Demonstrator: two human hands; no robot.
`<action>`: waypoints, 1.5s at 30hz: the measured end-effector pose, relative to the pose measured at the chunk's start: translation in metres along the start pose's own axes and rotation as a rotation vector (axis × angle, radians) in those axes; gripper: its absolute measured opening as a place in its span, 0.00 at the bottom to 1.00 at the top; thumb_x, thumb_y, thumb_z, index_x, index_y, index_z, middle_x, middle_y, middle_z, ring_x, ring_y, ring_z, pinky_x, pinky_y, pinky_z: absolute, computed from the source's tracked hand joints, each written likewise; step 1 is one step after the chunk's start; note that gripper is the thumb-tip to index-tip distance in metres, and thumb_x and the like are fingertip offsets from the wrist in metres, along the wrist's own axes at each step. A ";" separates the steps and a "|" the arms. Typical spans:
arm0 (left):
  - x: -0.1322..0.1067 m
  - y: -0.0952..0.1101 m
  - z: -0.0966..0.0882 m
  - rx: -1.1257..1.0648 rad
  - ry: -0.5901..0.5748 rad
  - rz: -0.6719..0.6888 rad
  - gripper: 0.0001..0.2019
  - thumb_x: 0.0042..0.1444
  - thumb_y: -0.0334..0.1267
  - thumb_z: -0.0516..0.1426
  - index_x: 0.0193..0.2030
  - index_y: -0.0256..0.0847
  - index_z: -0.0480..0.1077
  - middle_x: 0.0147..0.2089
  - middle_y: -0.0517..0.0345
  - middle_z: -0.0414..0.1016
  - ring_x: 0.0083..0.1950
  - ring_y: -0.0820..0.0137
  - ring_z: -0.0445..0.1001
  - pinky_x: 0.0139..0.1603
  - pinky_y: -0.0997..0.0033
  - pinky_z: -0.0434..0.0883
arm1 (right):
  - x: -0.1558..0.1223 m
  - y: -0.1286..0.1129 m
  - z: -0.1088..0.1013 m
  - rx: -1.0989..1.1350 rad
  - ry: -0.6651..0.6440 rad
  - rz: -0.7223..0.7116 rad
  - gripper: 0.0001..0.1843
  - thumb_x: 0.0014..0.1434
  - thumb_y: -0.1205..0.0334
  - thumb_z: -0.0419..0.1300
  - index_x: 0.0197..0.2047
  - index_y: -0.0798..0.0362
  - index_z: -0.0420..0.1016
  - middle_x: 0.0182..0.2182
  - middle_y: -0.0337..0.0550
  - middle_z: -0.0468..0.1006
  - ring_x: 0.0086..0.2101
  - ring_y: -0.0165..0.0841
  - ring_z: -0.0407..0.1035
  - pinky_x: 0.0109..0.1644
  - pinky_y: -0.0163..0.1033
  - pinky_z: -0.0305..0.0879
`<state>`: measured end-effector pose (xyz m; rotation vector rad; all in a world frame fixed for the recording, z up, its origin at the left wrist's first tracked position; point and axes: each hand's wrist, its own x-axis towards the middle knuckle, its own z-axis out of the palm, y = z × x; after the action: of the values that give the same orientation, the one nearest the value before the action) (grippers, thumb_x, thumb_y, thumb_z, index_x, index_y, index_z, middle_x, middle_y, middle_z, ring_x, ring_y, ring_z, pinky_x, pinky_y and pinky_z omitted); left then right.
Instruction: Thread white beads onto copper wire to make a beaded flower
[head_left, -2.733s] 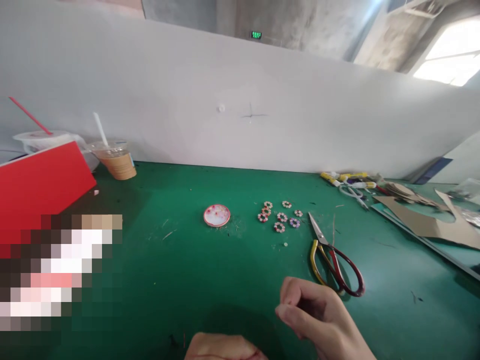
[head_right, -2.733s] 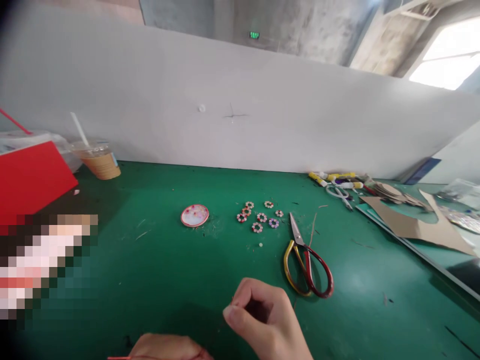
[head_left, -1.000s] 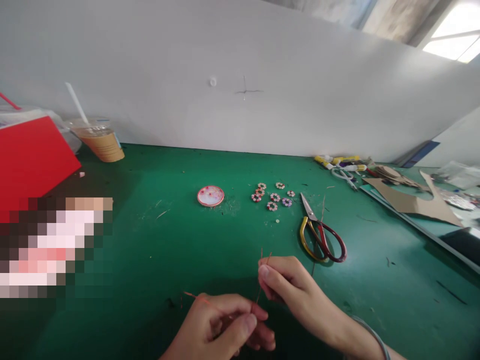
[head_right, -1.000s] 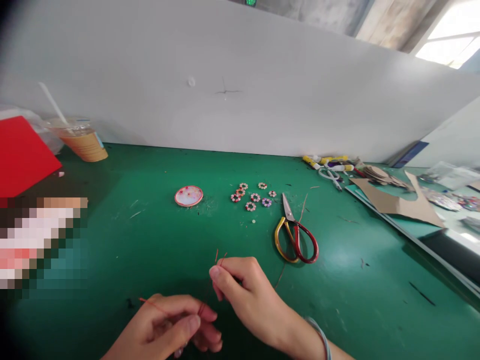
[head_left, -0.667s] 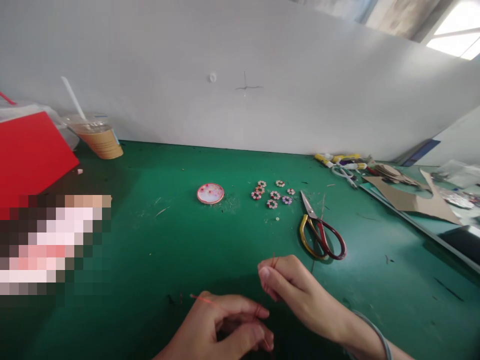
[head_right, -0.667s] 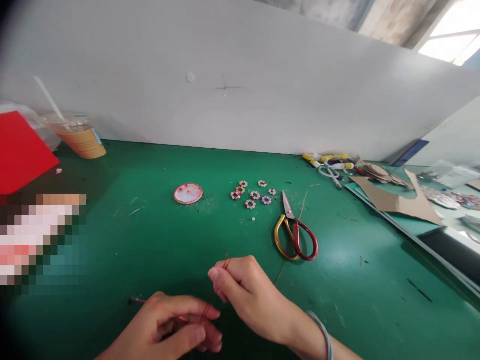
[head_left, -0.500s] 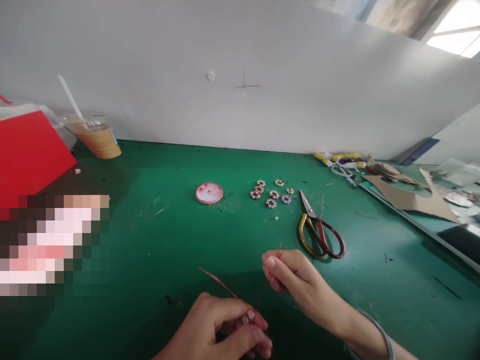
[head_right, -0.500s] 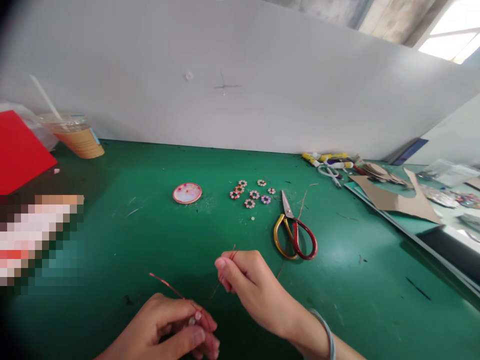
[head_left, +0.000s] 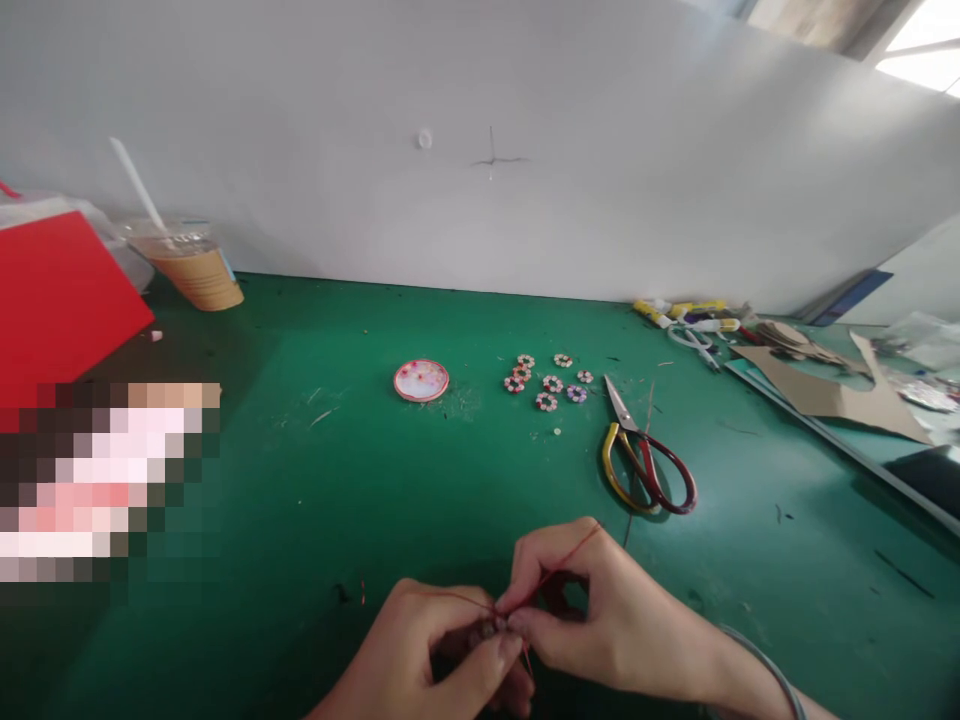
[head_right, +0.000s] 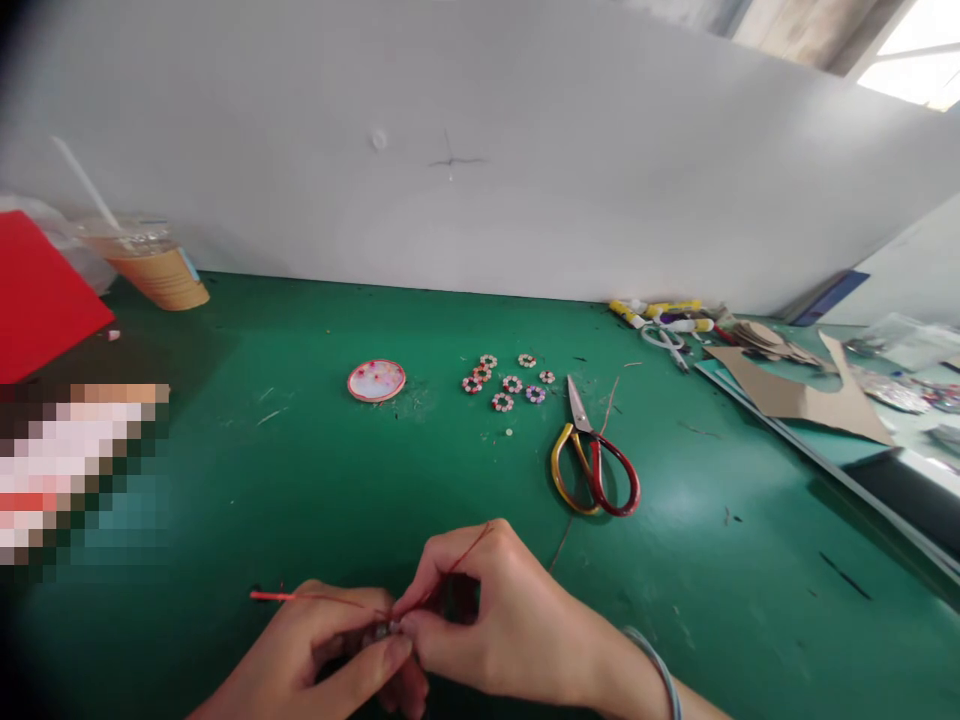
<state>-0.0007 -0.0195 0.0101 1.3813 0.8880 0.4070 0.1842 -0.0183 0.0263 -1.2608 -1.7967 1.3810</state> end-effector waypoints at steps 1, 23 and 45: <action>0.000 -0.001 0.000 -0.036 0.014 0.013 0.14 0.59 0.38 0.54 0.28 0.34 0.76 0.30 0.48 0.82 0.31 0.65 0.79 0.31 0.72 0.74 | 0.000 0.001 0.000 0.008 0.006 0.020 0.02 0.50 0.70 0.62 0.28 0.56 0.76 0.22 0.38 0.74 0.23 0.26 0.65 0.26 0.29 0.60; 0.006 -0.012 -0.004 -0.408 0.101 0.045 0.11 0.61 0.37 0.55 0.31 0.36 0.75 0.26 0.56 0.78 0.27 0.70 0.76 0.30 0.74 0.72 | 0.007 0.007 0.008 0.316 0.050 0.203 0.02 0.52 0.70 0.60 0.29 0.56 0.72 0.21 0.35 0.75 0.22 0.25 0.68 0.22 0.26 0.61; 0.008 0.006 -0.008 -0.290 0.017 -0.043 0.11 0.60 0.39 0.57 0.36 0.36 0.79 0.33 0.51 0.82 0.35 0.65 0.79 0.34 0.72 0.73 | 0.011 0.004 -0.005 0.431 -0.025 0.252 0.07 0.55 0.63 0.61 0.29 0.58 0.70 0.20 0.37 0.73 0.19 0.24 0.68 0.15 0.24 0.54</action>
<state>-0.0005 -0.0072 0.0134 1.0925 0.8353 0.4951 0.1852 -0.0055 0.0227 -1.2610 -1.2857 1.8101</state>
